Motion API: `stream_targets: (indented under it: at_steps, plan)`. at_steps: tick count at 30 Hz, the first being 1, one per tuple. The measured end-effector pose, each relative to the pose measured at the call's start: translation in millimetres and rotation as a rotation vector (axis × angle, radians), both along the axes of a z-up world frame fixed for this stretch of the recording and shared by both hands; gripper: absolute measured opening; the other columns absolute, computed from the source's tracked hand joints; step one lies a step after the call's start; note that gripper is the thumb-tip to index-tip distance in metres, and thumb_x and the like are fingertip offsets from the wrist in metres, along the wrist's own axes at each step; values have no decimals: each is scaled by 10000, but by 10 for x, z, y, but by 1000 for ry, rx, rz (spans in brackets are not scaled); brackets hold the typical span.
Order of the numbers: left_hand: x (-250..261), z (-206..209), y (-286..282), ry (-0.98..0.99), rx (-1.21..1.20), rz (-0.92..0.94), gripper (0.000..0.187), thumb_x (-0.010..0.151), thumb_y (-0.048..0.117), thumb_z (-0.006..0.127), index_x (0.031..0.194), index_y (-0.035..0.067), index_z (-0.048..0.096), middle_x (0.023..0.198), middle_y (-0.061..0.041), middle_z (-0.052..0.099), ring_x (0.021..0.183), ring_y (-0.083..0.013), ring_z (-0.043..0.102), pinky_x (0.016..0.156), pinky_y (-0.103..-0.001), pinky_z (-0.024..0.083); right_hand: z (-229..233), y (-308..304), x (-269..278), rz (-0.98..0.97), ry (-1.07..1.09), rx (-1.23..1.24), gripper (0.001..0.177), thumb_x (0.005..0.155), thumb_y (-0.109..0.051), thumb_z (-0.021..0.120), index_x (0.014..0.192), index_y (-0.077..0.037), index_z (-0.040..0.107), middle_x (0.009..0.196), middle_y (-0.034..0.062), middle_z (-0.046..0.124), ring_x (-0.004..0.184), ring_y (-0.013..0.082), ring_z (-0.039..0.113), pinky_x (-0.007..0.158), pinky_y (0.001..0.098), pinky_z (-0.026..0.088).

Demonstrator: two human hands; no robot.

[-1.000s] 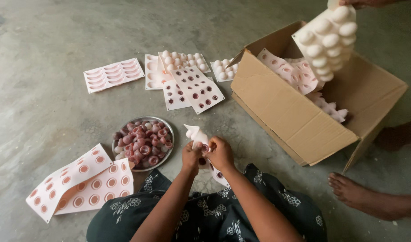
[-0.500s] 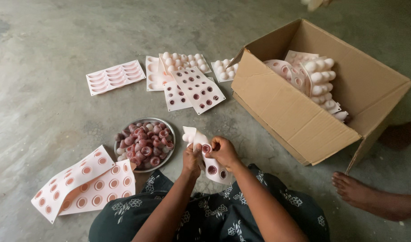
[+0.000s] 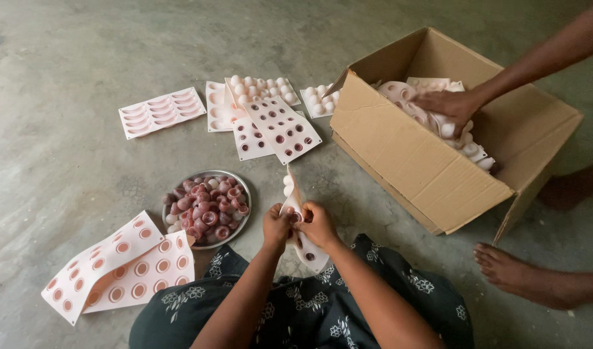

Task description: The person sits on the floor and places small, reddish-brown circular objects into the cavities of pink silicone sheets. They press the objects into the molds and then place the filled sheets into a cardboard box. Another person's hands are visible assisting with the box.

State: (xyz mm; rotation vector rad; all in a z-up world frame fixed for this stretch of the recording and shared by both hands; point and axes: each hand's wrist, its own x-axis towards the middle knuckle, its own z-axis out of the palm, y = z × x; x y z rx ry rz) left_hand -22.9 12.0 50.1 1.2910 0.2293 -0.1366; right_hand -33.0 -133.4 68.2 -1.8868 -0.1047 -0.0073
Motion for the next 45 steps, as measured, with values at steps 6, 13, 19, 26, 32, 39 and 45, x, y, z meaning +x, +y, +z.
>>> stream_targets:
  at_steps: [6, 13, 19, 26, 32, 39, 45]
  plan:
    - [113, -198, 24, -109, -256, 48, 157, 999, 129, 662, 884, 24, 649, 728, -43, 681, 583, -86, 604, 507, -254, 480, -161, 161, -73, -11, -93, 287, 369, 769, 86, 786, 889, -99, 490, 810, -51, 483, 716, 42, 509, 624, 225, 470]
    - [107, -246, 17, -30, -403, -60, 199, 1009, 200, 617, 961, 15, 671, 786, -71, 704, 630, -148, 630, 568, -299, 522, 121, 162, -149, 82, -110, 336, 585, 746, 120, 779, 1252, -118, 608, 898, -30, 485, 772, 48, 523, 677, 215, 496]
    - [123, -204, 100, 40, -442, -139, 229, 1030, 225, 567, 1058, 18, 660, 895, -100, 709, 736, -179, 668, 657, -325, 559, 279, 171, -269, 46, -419, -62, 500, 774, 76, 795, 1228, -101, 682, 1017, 53, 586, 873, 166, 649, 745, 281, 559]
    - [88, -192, 84, 54, -428, -77, 195, 1008, 210, 604, 1021, 28, 674, 876, -81, 713, 713, -168, 663, 634, -327, 550, 304, 176, -254, -16, -347, -161, 407, 776, 78, 745, 1146, -80, 682, 1087, 78, 620, 948, 221, 700, 795, 320, 613]
    - [114, -373, -69, 57, -280, 32, 132, 977, 147, 696, 970, 23, 653, 841, -80, 700, 678, -159, 627, 616, -327, 520, 33, 38, -29, -63, -83, -88, 365, 748, 116, 748, 1052, -77, 690, 944, 49, 686, 859, 155, 687, 756, 304, 591]
    - [211, -691, -77, 161, -325, 165, 158, 969, 188, 633, 980, 36, 675, 843, -76, 717, 682, -164, 651, 628, -323, 539, -1, 2, 118, -157, 202, 460, 230, 864, 40, 702, 1071, -53, 661, 948, 12, 658, 798, 99, 649, 720, 259, 575]
    - [269, -1112, -298, 134, -67, 233, 178, 939, 97, 651, 1051, -41, 664, 893, -114, 728, 753, -207, 677, 668, -371, 549, -108, 454, 489, -32, 105, 368, 366, 773, 113, 672, 1121, 6, 717, 945, 46, 668, 775, 127, 630, 637, 263, 531]
